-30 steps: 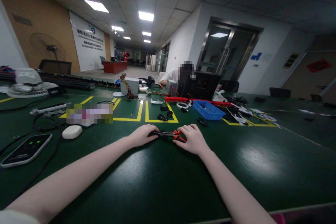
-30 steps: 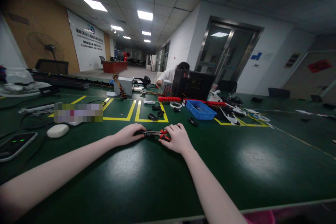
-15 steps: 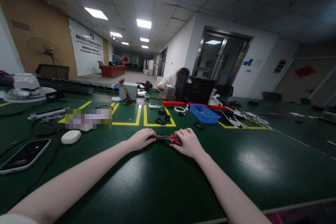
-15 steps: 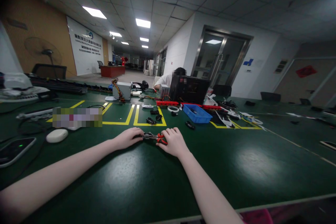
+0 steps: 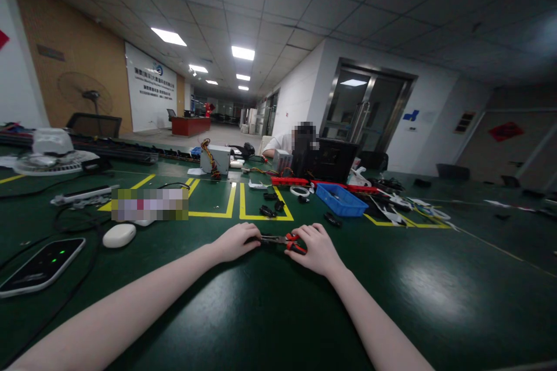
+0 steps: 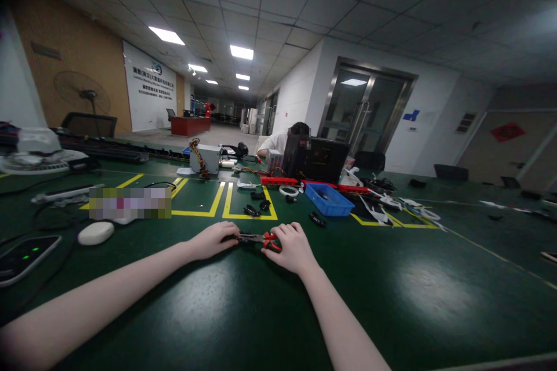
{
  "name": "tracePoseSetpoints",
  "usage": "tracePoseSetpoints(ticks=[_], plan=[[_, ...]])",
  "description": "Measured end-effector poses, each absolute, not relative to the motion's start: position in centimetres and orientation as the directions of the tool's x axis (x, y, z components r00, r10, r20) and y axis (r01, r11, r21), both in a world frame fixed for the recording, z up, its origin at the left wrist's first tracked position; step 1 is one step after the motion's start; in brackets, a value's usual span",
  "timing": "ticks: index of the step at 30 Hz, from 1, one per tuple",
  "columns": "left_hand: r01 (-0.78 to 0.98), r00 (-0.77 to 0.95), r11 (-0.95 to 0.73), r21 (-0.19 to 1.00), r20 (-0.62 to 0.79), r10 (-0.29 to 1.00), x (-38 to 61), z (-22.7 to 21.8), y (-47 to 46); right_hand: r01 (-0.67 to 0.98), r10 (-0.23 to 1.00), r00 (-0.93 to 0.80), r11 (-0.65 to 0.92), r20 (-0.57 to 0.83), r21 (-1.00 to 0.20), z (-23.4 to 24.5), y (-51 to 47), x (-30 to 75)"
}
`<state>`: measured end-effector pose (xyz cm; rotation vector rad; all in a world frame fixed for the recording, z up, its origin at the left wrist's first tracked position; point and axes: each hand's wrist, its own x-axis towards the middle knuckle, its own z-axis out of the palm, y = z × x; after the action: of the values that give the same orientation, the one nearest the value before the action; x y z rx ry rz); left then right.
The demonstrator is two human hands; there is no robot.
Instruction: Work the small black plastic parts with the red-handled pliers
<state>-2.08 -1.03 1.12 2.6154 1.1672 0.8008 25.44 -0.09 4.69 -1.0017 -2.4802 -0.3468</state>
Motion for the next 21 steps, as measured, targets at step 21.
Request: tracePoseSetpoints(ticks=[21], plan=[[0.604, 0.542, -0.68, 0.415, 0.412, 0.733, -2.13, 0.91, -0.67, 0.703, 0.572, -0.668, 0.695, 0.476, 0.15, 4.53, -0.17, 25.33]])
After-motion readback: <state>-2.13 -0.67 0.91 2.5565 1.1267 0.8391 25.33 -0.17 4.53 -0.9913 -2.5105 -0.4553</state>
